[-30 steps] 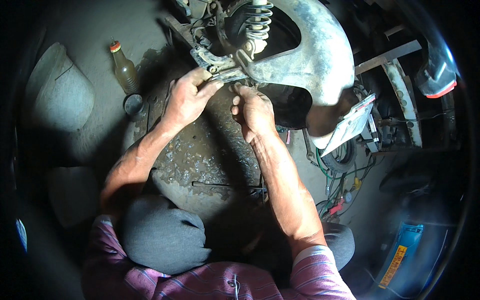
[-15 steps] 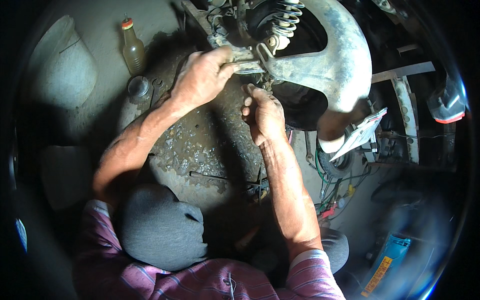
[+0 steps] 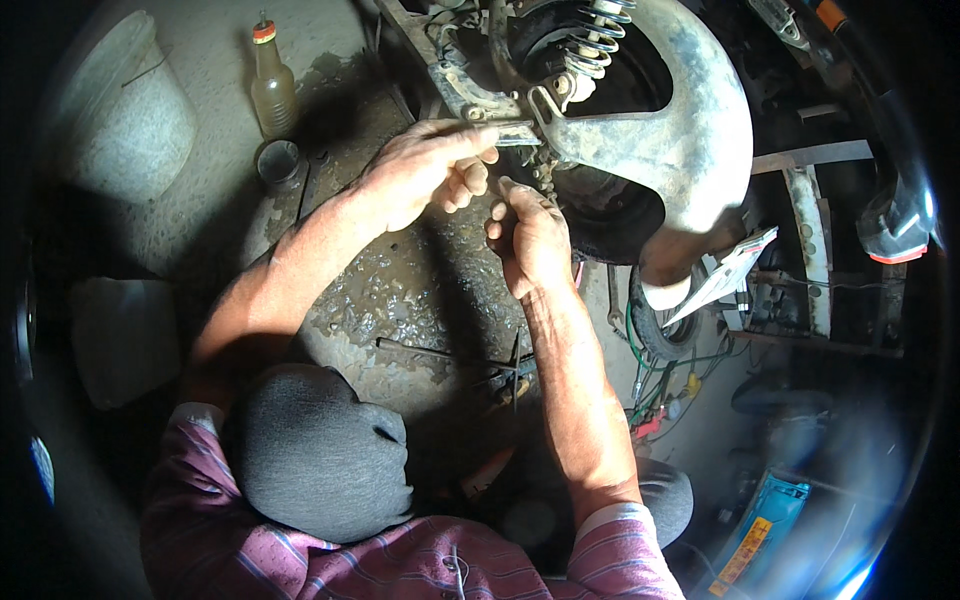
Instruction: The person is working on the rear suspension of a motorcycle, using a wrench to tighten or loosen bolts on the shock absorber assembly. The person adjusts components and repositions tools while seated on the floor.
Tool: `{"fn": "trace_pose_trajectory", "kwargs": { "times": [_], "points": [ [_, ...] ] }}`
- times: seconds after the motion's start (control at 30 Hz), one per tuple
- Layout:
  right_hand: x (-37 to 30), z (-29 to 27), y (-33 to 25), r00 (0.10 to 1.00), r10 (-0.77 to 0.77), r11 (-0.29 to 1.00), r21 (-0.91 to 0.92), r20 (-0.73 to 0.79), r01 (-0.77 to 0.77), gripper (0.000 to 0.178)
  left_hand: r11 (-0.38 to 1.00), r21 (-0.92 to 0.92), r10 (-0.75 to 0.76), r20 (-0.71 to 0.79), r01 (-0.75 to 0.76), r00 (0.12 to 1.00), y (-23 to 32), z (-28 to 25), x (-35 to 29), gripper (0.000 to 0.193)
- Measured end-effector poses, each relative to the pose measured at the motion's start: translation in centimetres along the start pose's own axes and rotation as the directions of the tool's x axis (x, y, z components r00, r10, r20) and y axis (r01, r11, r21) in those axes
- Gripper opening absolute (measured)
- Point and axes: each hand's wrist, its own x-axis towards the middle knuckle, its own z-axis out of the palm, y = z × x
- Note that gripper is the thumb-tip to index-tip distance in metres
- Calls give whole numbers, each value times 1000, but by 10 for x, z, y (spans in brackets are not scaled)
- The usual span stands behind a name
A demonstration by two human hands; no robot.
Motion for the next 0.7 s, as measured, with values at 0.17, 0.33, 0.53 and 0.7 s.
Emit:
{"fn": "trace_pose_trajectory", "kwargs": {
  "times": [0.17, 0.33, 0.53, 0.7],
  "points": [
    [-1, 4, 0, 1000, 16, 1000, -9, 24, -15, 23, 436, 849, 566, -1, -298, 825, -12, -3, 6, 32],
    [-4, 4, 0, 999, 1, 999, -50, 37, 1, 28, 725, 589, 522, -131, -357, 843, -20, -4, 8, 41],
    [-5, 3, 4, 1000, 15, 1000, -15, 11, -15, 19, 991, -33, -137, -172, 133, 976, -3, -5, 2, 49],
    [-5, 2, 4, 999, 25, 1000, -16, 21, -24, 20, 794, 528, 445, -168, -301, 880, 18, -2, 11, 26]
  ]
}}
